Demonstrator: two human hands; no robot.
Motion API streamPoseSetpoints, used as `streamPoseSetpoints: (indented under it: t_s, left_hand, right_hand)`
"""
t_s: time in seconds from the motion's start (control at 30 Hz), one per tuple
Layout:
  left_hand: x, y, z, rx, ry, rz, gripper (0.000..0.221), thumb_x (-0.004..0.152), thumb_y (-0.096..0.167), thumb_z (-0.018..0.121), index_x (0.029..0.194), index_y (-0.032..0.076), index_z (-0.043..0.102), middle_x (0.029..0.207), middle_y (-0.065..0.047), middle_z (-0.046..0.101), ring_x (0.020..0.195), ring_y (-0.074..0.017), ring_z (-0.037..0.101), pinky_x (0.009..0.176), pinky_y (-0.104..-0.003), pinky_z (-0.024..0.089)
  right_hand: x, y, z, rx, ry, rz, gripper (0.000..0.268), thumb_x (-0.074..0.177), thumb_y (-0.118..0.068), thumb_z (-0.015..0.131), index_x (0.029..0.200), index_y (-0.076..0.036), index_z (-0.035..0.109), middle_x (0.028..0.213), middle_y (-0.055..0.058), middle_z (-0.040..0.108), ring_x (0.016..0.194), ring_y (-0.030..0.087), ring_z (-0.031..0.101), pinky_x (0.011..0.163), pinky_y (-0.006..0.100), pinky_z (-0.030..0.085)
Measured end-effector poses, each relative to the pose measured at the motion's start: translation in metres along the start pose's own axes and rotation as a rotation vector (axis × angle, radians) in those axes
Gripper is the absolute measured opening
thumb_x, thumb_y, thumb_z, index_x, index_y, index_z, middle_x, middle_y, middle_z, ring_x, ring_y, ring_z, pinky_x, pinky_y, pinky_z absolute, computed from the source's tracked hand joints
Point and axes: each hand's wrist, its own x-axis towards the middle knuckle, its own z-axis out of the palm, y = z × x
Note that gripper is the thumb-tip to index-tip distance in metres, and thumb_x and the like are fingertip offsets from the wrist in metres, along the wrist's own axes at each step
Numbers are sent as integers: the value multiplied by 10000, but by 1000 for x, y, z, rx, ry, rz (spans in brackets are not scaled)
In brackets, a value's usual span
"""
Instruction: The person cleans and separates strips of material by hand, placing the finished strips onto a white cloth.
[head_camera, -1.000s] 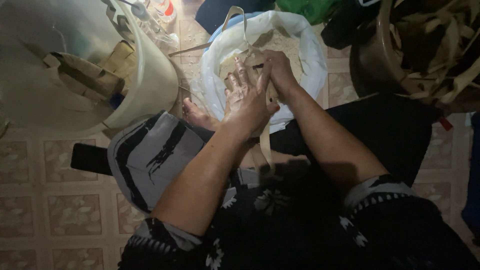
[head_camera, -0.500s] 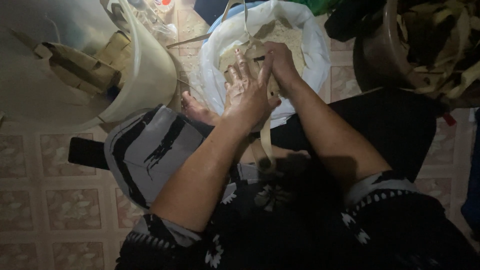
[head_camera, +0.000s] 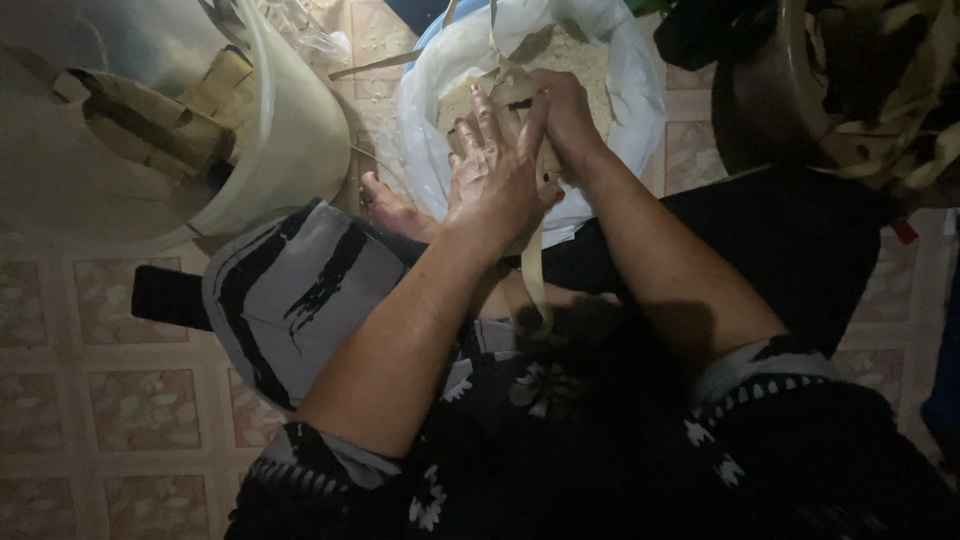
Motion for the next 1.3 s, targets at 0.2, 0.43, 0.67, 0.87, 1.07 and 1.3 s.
streamPoseSetpoints:
  t_s: [0.2,0.43,0.67,0.87,1.07,1.3]
  left_hand:
    - [3,-1,2,61,-47,2,1104,901,465,799,1638,240,9,1573,-458,-80,1426,-690,172,1051,-727,349]
    - [-3,2,-3,60,-10,7,1044,903,438,790,1637,239,76,1576,-445,-30,1412,-680,207,1022,-709,385]
    - [-2,1,0,105,2,8,1048,926,470,779,1636,228,48,1573,-450,-14,1413,-673,224,1023,-703,395]
    - [-2,0,2,67,3,8,1063,912,445,806,1635,233,56,1576,-446,-35,1421,-681,205,1043,-721,374]
    - [-3,2,-2,87,-26,6,1069,937,444,793,1631,216,13,1560,-458,-94,1430,-686,189,1066,-724,370]
    - [0,0,4,71,10,0,1081,902,462,817,1634,254,49,1574,-444,-47,1419,-682,218,1041,-715,391]
  right_hand:
    - [-3,-1,0,59,-31,-47,211,919,-164,506,745,-70,579,798,11,579,723,110,478,688,288,441]
    - [-2,3,-2,23,-64,-98,187,936,-155,504,784,-104,601,840,-5,614,746,88,523,721,268,473]
    - [7,13,-4,-8,-21,-91,199,915,-157,509,721,-125,539,774,-20,564,718,89,466,693,275,441]
    - [1,6,-2,-10,-57,-148,174,898,-114,493,747,-104,579,789,-5,581,738,85,491,708,266,457]
    - [-5,-3,0,-18,-34,-67,179,906,-166,519,745,-127,587,792,-10,601,727,92,503,704,279,455]
    - [2,4,0,12,-16,-60,165,898,-155,519,778,-99,618,817,-3,616,751,93,512,713,271,463]
